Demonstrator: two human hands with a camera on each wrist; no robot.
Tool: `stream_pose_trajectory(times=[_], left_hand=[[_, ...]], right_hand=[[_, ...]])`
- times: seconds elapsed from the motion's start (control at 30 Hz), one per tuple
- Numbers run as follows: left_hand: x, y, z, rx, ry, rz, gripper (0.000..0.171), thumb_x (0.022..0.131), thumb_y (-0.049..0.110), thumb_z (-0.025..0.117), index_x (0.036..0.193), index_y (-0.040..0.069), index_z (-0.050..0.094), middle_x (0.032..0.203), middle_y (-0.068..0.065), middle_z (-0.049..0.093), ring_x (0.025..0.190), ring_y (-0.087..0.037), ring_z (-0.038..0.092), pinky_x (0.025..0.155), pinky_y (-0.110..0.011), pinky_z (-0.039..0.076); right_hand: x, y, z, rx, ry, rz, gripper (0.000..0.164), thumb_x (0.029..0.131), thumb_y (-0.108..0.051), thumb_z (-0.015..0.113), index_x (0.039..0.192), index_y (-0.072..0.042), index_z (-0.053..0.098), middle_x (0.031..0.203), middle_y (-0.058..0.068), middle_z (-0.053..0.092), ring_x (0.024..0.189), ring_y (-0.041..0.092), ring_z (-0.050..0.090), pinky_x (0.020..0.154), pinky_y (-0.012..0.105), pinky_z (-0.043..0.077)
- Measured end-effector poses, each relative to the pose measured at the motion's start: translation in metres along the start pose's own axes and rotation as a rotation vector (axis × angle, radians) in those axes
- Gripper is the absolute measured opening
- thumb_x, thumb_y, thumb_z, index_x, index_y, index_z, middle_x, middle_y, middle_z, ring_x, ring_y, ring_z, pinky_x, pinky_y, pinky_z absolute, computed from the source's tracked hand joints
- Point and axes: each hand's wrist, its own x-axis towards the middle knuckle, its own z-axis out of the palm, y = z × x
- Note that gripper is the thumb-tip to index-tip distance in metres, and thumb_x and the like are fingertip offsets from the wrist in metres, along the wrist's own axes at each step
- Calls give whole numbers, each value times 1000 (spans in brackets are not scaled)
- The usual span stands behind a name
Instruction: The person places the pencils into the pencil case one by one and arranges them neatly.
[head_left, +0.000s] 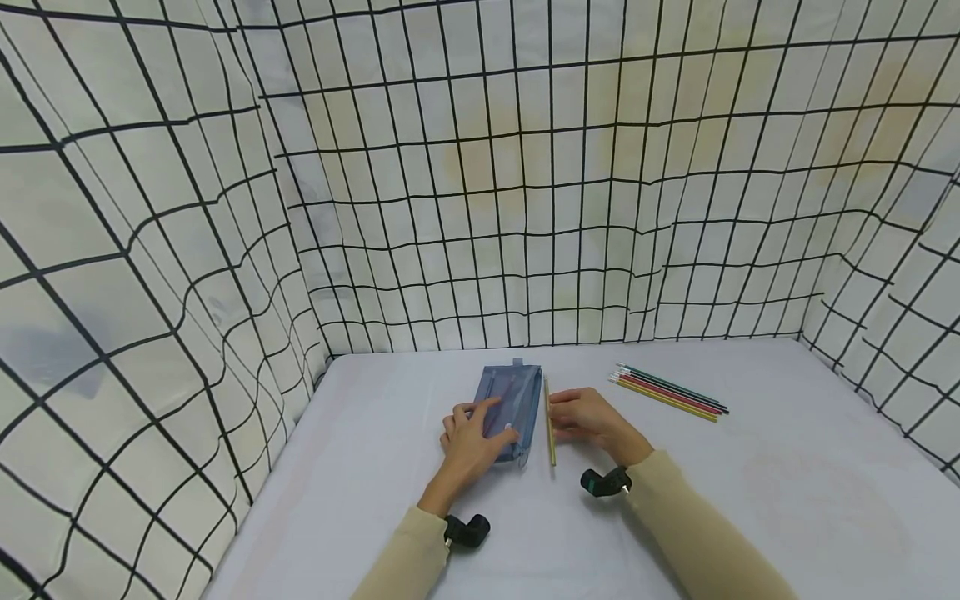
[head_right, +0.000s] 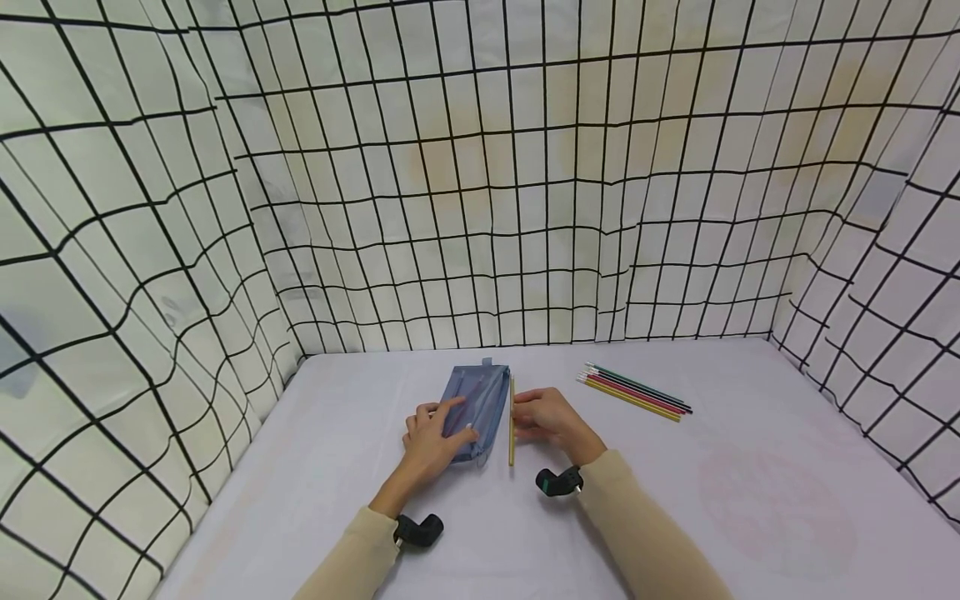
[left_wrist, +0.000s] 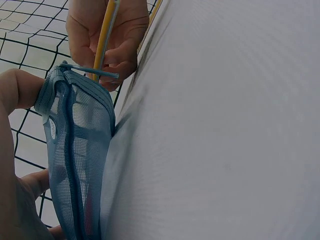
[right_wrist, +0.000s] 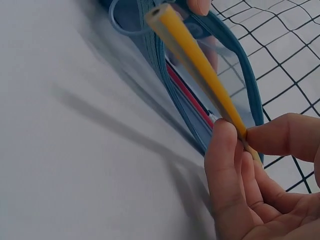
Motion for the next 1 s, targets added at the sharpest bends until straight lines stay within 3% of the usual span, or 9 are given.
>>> stream_pose_trajectory(times=[0.43, 1.0], left_hand=[[-1, 0, 0, 17, 0, -3, 71, 84, 48, 72, 148, 27, 52, 147, -21, 36, 125, -38, 31, 103, -61, 25], [-1, 1, 0, 27, -6, -12, 74, 83, 52, 71, 150, 27, 51, 149, -21, 34, 125, -38, 30, 103, -60, 25]], right_hand=[[10, -10, 20, 57, 6, 5, 39, 95, -2, 64, 132, 8, 61, 119, 17, 69, 90, 16, 66, 74, 28, 56], [25, -15, 36, 100, 66, 59, 39, 95, -2, 66, 132, 5, 59, 113, 15, 68, 90, 19, 67, 76, 30, 60]])
